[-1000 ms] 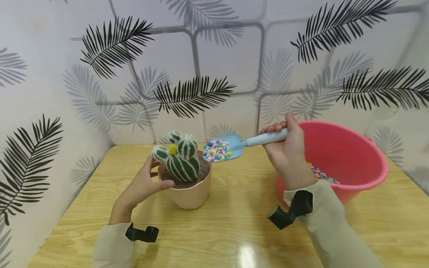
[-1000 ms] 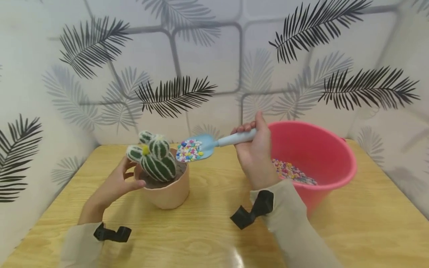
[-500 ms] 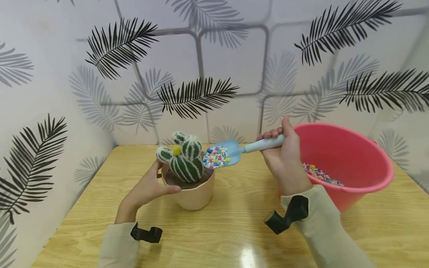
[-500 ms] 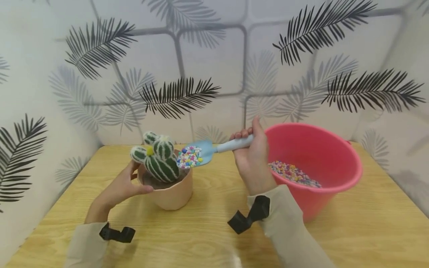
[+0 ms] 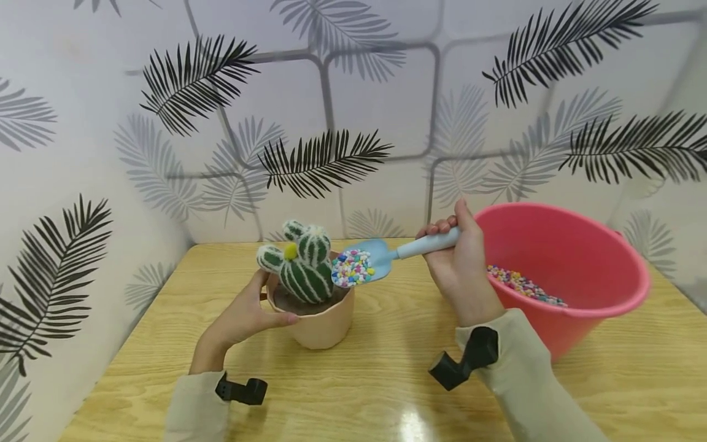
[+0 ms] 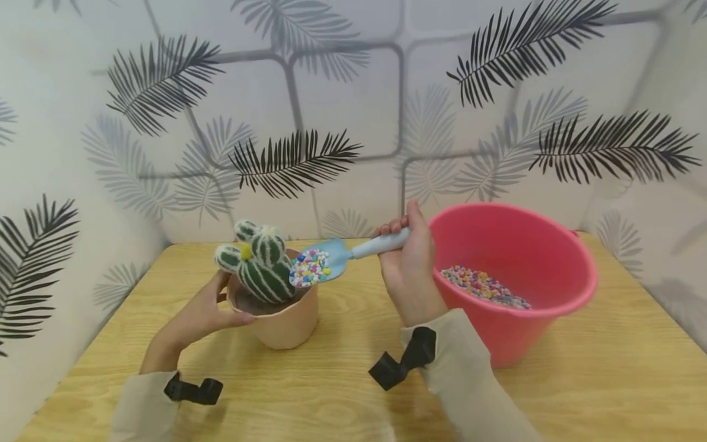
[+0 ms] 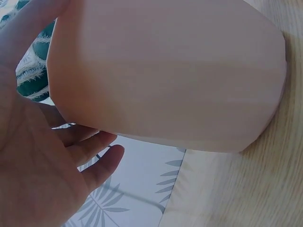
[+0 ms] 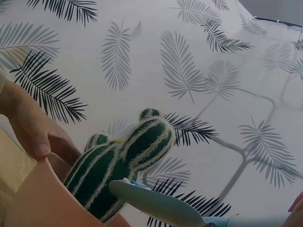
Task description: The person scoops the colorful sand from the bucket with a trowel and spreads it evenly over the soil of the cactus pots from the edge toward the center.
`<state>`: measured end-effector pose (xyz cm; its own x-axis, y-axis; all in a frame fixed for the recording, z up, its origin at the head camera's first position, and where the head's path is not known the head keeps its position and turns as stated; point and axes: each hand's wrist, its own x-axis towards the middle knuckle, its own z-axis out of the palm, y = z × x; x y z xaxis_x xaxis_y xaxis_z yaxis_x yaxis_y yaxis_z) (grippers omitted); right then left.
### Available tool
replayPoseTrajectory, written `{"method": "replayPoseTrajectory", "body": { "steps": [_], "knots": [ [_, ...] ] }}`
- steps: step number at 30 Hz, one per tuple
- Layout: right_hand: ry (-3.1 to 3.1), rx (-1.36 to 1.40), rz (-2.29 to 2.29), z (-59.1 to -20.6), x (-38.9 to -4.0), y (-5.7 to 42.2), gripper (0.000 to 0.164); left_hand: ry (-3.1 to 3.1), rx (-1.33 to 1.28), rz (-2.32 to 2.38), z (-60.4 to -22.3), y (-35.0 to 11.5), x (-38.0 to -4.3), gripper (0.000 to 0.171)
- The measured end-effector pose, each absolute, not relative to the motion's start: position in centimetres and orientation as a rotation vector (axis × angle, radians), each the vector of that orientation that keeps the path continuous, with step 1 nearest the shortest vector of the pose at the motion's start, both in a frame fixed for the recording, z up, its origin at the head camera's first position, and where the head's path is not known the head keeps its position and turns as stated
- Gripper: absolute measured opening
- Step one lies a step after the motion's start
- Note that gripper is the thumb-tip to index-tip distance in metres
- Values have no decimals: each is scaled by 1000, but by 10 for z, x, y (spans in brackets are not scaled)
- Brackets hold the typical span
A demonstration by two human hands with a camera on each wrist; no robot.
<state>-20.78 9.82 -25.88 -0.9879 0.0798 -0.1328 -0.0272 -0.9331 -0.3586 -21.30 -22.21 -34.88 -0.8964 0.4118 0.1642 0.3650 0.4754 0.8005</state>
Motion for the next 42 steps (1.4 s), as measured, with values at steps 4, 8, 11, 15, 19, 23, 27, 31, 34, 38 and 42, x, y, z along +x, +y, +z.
{"method": "replayPoseTrajectory", "body": {
  "steps": [4,8,11,15,19,23,27,31,34,38,42],
  "knots": [
    [-663,-193,2993,-261,-208,94,45,2700,691,1404,-348,-223,-211,93],
    [-722,-179,2965,-263,-209,92,44,2728,694,1387,-348,-223,-211,91],
    [-757,-181,2949,-265,-210,90,43,2743,691,1370,-347,-223,-210,91],
    [-767,-177,2943,-267,-211,86,43,2759,680,1352,-344,-223,-210,91],
    [-770,-176,2938,-269,-212,83,44,2765,667,1342,-342,-223,-210,92],
    [-788,-157,2948,-271,-212,83,46,2768,651,1345,-342,-224,-209,91],
    [-800,-102,2977,-273,-212,88,47,2762,652,1348,-344,-223,-209,90],
    [-841,-42,2986,-275,-213,92,46,2760,656,1342,-345,-223,-209,89],
    [-854,0,3000,-276,-214,93,45,2765,654,1339,-346,-224,-209,89],
    [-898,26,2986,-278,-215,94,43,2762,666,1348,-348,-224,-209,89],
    [-948,33,2969,-278,-218,97,40,2755,662,1355,-349,-223,-210,90]
  ]
}}
